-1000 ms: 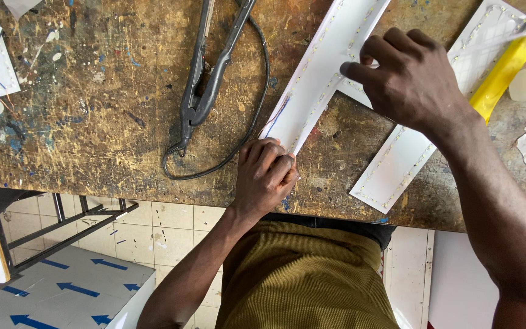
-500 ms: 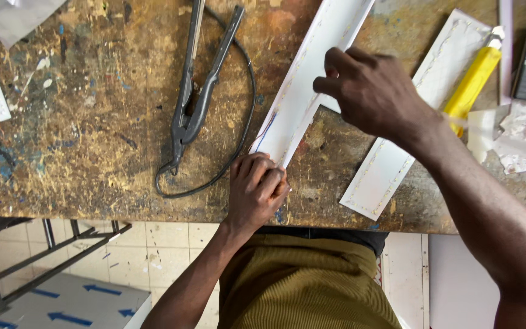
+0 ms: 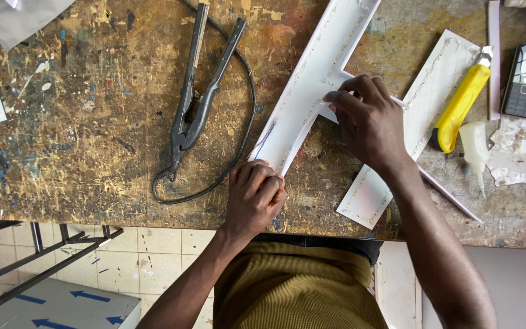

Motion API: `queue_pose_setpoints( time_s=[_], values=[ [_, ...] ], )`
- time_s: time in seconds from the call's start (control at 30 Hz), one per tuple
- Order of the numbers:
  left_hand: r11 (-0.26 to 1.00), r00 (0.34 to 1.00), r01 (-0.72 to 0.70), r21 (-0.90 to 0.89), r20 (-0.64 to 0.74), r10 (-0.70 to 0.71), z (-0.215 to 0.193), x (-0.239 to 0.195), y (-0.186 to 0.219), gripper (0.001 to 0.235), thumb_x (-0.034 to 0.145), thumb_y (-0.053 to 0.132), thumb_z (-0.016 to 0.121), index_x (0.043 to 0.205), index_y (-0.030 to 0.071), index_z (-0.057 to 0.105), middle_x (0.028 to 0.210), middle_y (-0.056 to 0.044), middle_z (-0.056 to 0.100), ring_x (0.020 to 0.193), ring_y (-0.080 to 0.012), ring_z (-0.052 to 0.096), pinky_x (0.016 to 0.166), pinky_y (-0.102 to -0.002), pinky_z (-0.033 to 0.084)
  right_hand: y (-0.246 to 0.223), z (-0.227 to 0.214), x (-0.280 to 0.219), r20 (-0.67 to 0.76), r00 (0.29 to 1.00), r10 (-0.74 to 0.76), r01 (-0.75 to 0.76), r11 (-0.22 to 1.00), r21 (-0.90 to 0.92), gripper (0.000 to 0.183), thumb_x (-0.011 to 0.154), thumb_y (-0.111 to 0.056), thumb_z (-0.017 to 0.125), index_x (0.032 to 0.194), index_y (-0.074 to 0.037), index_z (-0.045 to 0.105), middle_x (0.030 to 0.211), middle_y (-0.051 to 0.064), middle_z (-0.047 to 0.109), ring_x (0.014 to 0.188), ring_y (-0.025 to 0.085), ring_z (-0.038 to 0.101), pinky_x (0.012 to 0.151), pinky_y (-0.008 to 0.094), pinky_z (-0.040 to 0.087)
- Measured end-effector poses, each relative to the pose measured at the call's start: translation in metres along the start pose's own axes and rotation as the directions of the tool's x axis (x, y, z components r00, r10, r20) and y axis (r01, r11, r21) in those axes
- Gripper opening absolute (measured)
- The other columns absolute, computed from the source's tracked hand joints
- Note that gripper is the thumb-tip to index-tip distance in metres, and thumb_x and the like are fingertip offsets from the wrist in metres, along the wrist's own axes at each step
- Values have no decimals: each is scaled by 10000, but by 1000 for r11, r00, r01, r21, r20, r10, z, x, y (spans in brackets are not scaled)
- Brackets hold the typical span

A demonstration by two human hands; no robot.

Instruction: The person assembles a channel letter sign by applying adhesive to a white plastic trim piece and pressing it onto the interior edges of a large H-shaped sign frame containing LED strips.

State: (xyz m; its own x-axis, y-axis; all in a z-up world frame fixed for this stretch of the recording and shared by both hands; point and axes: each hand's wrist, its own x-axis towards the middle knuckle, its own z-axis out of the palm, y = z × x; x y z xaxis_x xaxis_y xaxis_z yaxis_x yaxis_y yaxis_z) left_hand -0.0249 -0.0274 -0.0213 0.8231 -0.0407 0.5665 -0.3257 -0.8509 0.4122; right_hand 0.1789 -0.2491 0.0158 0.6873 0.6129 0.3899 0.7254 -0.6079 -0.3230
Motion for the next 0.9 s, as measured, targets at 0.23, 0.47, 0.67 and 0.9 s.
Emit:
queue_pose_setpoints(
  time_s=[0.23,0.47,0.67,0.9],
  values=[
    [1000,999,-1,-29,34,2,-2,2,-1,152,936,41,774,904,129,655,1020,-50,630,1094,-306,731,1018,-505,496,-25,12,-1,-116,990,-76,70,996,-56,41,1152,-175,823,1130,-184,857,1170,97,709,1155,331,644,963,450,542],
    [999,1000,14,-37,21,-13,1,3,0,154,926,27,779,903,140,677,1033,-45,664,1096,-295,727,1027,-517,481,-19,26,-2,-114,971,-212,229,959,165,192,1102,23,734,1049,-124,845,1113,125,782,1184,374,729,1055,525,554],
    [998,995,48,-48,92,-44,-15,19,7,186,954,-12,757,909,124,638,1043,-45,678,1079,-288,716,1014,-499,448,-4,14,0,11,974,-225,210,927,310,259,1019,98,731,1192,-70,824,1269,155,758,1276,445,685,1039,556,535],
    [996,985,85,-41,156,-77,-22,29,13,222,966,-73,741,918,96,606,1055,-50,699,1076,-289,713,1025,-491,429,-19,22,1,73,905,-420,402,898,178,325,940,-165,1073,1177,-185,852,1329,92,851,1350,370,702,1239,650,444]
  ],
)
